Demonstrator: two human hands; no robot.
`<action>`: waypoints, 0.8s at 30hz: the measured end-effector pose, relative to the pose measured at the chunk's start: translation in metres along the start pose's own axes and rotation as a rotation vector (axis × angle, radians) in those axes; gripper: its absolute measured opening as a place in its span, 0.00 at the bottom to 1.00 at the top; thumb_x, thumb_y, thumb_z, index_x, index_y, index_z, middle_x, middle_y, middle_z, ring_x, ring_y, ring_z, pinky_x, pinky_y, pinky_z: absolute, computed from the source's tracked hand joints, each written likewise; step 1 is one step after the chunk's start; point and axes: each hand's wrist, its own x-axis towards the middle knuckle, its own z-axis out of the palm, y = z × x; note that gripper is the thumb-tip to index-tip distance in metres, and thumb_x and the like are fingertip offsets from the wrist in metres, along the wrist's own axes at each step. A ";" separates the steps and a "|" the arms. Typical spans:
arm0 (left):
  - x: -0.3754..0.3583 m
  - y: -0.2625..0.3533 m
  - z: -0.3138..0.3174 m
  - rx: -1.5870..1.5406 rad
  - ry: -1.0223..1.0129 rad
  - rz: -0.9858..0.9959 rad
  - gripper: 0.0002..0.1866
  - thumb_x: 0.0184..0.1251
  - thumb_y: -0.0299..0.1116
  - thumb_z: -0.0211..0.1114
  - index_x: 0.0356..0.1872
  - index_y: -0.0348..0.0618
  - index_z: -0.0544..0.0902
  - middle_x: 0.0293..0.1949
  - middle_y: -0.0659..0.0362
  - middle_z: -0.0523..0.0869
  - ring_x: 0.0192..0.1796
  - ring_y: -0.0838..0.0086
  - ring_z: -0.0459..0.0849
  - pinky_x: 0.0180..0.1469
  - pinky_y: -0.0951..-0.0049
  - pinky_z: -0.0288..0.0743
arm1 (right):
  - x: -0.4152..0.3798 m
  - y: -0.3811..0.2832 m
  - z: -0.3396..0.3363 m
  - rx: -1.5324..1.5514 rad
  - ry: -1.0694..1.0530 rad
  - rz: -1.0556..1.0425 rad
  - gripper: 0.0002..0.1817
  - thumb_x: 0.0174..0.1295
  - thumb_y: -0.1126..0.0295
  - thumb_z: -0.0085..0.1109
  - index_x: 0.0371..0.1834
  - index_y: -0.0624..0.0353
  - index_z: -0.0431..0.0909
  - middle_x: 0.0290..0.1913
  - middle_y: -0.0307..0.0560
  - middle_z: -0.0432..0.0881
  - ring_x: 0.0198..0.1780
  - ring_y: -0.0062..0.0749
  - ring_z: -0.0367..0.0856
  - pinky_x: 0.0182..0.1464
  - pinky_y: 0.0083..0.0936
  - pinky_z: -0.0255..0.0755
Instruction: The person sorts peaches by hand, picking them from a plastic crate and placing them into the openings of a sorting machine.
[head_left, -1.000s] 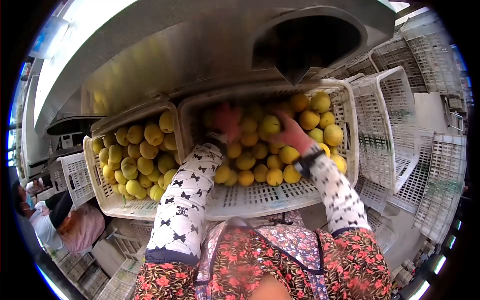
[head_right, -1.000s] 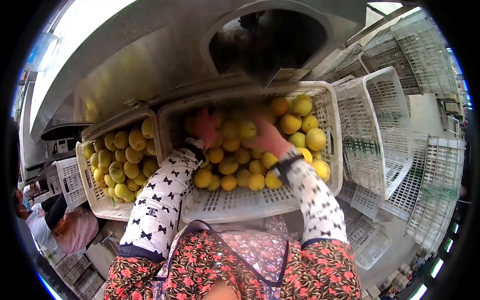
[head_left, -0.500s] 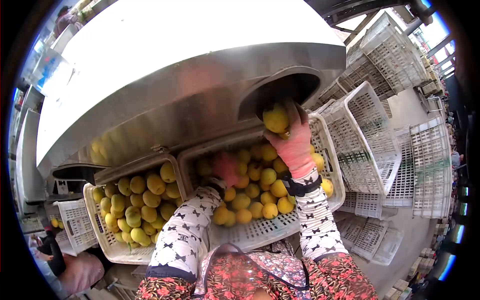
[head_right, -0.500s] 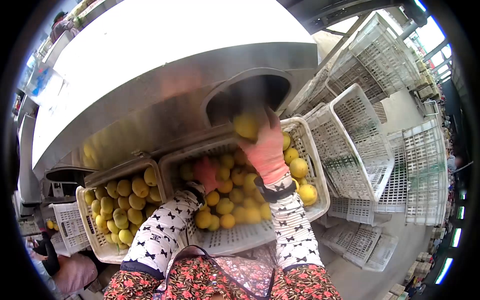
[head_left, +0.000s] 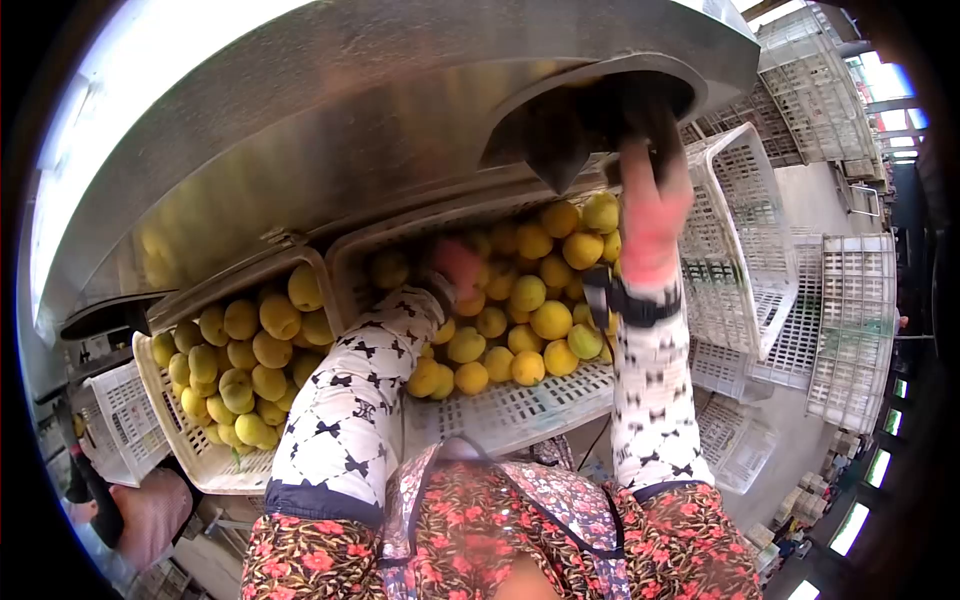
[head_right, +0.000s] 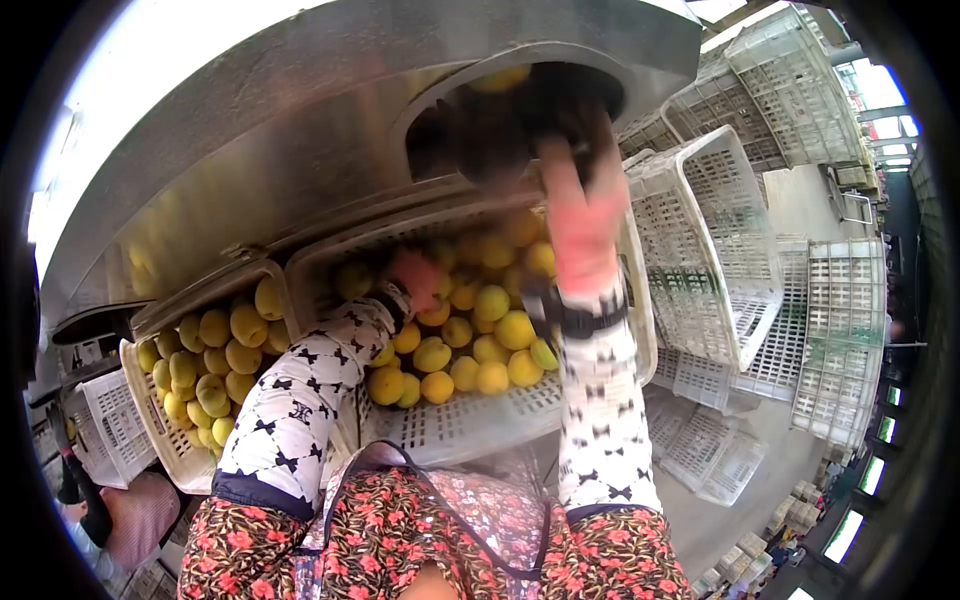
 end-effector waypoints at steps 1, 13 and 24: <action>-0.006 -0.003 -0.016 -0.010 -0.037 0.070 0.39 0.46 0.56 0.75 0.58 0.44 0.79 0.43 0.49 0.87 0.48 0.55 0.85 0.53 0.52 0.77 | -0.014 0.028 -0.015 -0.269 0.092 -0.288 0.21 0.63 0.71 0.65 0.59 0.65 0.78 0.48 0.47 0.85 0.36 0.24 0.80 0.42 0.20 0.77; -0.016 -0.017 -0.023 -0.619 0.033 0.034 0.36 0.54 0.51 0.74 0.63 0.46 0.76 0.51 0.52 0.86 0.51 0.59 0.85 0.55 0.59 0.79 | -0.013 0.178 -0.069 -1.083 -0.526 0.368 0.38 0.49 0.55 0.76 0.61 0.62 0.72 0.51 0.59 0.83 0.52 0.51 0.84 0.57 0.39 0.77; -0.118 0.063 -0.064 -2.707 0.240 0.323 0.26 0.72 0.39 0.64 0.66 0.39 0.73 0.59 0.56 0.82 0.58 0.68 0.82 0.60 0.68 0.77 | -0.102 0.038 -0.040 0.587 -0.476 0.566 0.57 0.49 0.42 0.75 0.74 0.69 0.59 0.58 0.49 0.77 0.57 0.33 0.78 0.59 0.28 0.74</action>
